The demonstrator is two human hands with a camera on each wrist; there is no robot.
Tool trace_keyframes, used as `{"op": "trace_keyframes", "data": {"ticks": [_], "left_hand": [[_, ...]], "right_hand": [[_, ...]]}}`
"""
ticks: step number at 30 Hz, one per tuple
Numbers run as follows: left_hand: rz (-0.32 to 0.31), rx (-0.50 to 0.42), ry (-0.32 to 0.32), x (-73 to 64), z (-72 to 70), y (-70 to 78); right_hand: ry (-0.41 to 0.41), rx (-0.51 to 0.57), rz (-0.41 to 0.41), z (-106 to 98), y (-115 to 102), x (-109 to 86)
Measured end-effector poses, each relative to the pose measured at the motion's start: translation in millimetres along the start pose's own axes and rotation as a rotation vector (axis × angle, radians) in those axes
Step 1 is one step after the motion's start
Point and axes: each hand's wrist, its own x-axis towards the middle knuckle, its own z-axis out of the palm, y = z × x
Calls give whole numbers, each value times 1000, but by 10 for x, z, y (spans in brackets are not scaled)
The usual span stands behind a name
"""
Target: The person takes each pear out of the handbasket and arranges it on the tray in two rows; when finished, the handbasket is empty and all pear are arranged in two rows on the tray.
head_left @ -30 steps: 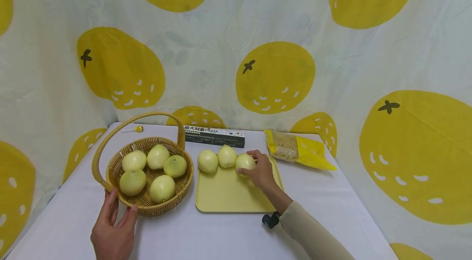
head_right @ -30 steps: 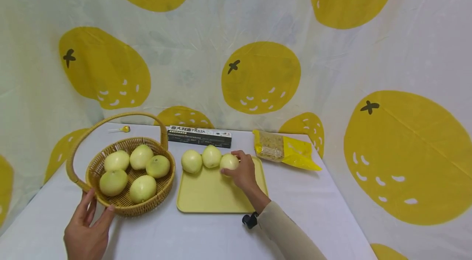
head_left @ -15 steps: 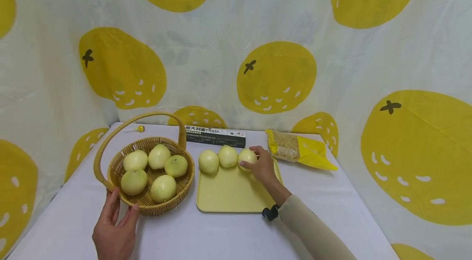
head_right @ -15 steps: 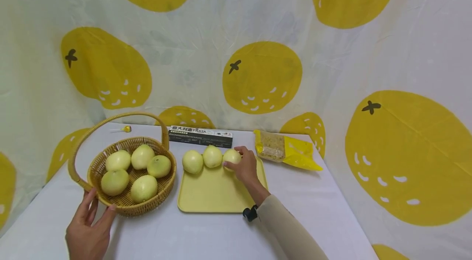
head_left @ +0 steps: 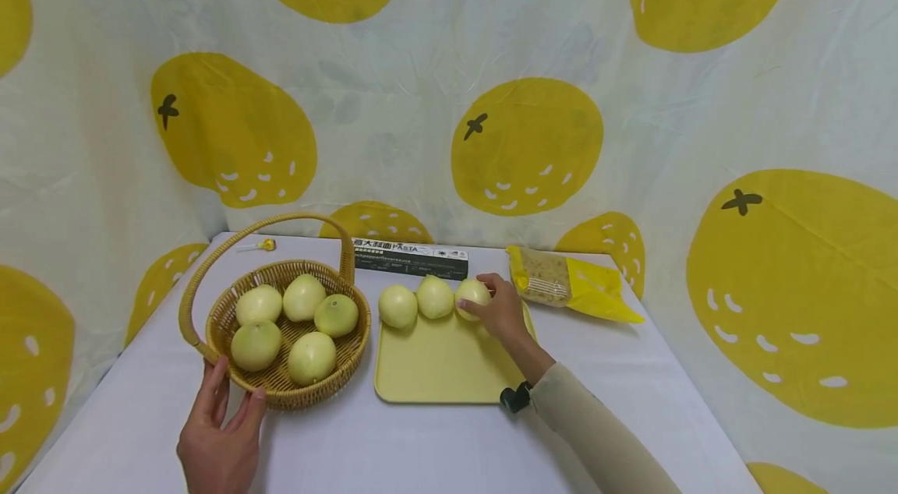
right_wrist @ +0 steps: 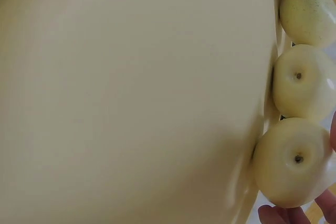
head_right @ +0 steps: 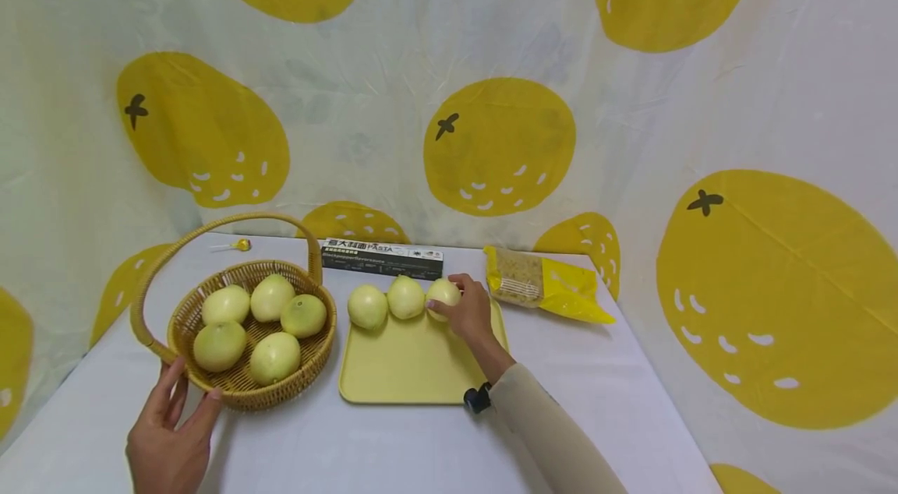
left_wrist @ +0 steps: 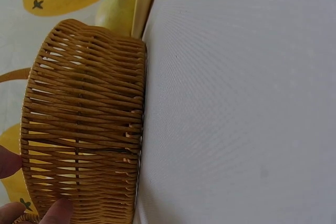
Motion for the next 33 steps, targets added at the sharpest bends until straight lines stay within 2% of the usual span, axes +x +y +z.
{"op": "trace_keyframes", "data": {"ticks": [4,11,22,33], "left_hand": [[-3,11,3,-4,0,12],[-21,-31,13,3,-8,6],[4,-16,16,7,-14,11],[-30,-33,3,14,2,-18]], "right_hand": [[0,-2,10,-30,-1,-11],[-12,5,42,-83,0,-44],[-11,-3,94,-194,69,-111],[-27,73,57,-111,60,-95]]}}
